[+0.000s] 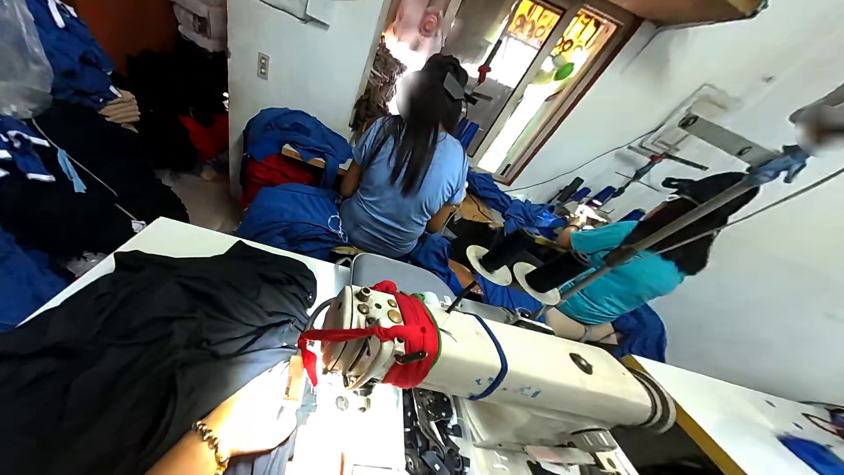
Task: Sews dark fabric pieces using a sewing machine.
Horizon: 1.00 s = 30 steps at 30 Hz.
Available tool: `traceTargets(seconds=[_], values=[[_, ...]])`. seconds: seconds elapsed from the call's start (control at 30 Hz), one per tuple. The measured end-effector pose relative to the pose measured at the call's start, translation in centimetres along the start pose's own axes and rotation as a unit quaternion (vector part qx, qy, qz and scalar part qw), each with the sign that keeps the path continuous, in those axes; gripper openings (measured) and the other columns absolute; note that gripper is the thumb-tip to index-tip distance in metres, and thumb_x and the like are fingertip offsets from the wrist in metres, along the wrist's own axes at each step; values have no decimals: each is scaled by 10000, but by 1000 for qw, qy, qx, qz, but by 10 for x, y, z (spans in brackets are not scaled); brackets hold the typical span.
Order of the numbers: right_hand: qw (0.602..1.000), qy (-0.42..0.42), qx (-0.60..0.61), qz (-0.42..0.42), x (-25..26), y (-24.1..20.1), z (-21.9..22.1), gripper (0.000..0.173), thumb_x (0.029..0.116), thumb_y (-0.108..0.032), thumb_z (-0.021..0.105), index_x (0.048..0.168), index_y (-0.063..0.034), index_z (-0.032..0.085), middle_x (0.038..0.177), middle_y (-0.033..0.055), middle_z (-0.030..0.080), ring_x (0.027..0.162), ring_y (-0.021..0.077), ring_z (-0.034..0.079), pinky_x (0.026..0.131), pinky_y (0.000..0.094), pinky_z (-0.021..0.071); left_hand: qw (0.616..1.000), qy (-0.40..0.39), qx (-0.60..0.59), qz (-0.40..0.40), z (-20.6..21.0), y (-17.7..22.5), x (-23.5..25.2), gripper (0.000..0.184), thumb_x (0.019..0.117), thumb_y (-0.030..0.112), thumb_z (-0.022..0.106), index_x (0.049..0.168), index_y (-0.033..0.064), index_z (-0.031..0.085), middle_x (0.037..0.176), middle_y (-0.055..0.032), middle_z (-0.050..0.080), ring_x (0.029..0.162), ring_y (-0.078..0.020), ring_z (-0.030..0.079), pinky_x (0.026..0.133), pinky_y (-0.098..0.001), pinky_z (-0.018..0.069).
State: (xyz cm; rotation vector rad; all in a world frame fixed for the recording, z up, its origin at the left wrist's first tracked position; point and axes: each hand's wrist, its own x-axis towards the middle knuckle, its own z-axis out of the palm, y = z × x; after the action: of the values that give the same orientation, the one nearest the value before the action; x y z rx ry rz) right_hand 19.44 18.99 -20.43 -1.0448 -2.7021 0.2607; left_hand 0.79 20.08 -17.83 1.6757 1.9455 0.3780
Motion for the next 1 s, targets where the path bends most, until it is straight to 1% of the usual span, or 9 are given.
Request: traceTargets(seconds=[0.13,0.4,0.53,0.63,0.7,0.8,0.83,0.93,1.0], values=[[997,37,-64,-2,5,-11,12,373,987,-161,496,1252,6,700,1311,184,677,1260,373,617,1032,539,495,999,-32,14,-13,-11,4,0,639,977,302,552,1503,-34,420,1511,-237,475,1432,-322,440,1179,-467,334],[991,-120,-19,50,12,-34,-33,437,1041,-160,426,1379,71,579,1429,248,577,1356,397,532,1111,549,412,1000,-30,-4,-4,-15,5,-2,637,966,268,586,1506,-29,421,1500,-228,488,1414,-308,457,1170,-456,344],[996,-2,-90,-14,1,-20,-11,398,1021,-197,464,1299,-9,677,1347,158,664,1283,361,606,1054,543,476,1000,-17,15,2,-10,6,-1,631,997,282,525,1543,0,382,1558,-207,433,1467,-294,398,1204,-436,302],[994,-89,-60,-6,1,-22,-38,442,1065,-222,418,1389,11,607,1441,184,593,1371,383,528,1111,553,417,1000,-11,16,-8,-7,9,-5,626,1031,281,456,1575,3,319,1605,-200,370,1508,-282,335,1232,-421,259],[996,-73,-47,-7,-1,-18,-37,427,1048,-217,457,1366,10,630,1423,177,611,1355,383,545,1093,558,431,999,41,23,15,0,8,-14,573,1049,268,440,1558,13,373,1585,-204,407,1489,-295,375,1219,-435,289],[997,-53,-48,-17,-5,-11,-36,432,1047,-240,459,1349,7,644,1395,169,634,1325,380,574,1083,569,438,922,373,76,72,27,-3,-44,351,932,266,558,1198,135,746,1228,-72,722,1182,-269,671,986,-505,540],[996,-74,-46,-12,-5,-10,-38,446,1056,-255,441,1369,1,629,1411,175,621,1340,385,559,1091,580,422,895,434,100,37,28,-4,-65,375,918,332,588,1214,152,731,1260,-63,708,1199,-292,656,981,-551,521],[998,-59,-26,-10,-7,-4,-31,466,1047,-294,480,1334,36,640,1376,213,632,1288,411,591,1044,607,451,900,405,96,-129,27,-5,-137,929,829,563,732,1533,38,429,1475,-282,505,1330,-551,468,1031,-758,314],[999,-18,-28,-26,-8,-2,-23,457,1031,-283,505,1298,54,661,1339,223,652,1255,415,614,1011,604,477,915,360,81,-162,36,-11,-154,845,862,441,767,1500,-21,459,1241,-347,626,1138,-596,572,968,-778,340]])
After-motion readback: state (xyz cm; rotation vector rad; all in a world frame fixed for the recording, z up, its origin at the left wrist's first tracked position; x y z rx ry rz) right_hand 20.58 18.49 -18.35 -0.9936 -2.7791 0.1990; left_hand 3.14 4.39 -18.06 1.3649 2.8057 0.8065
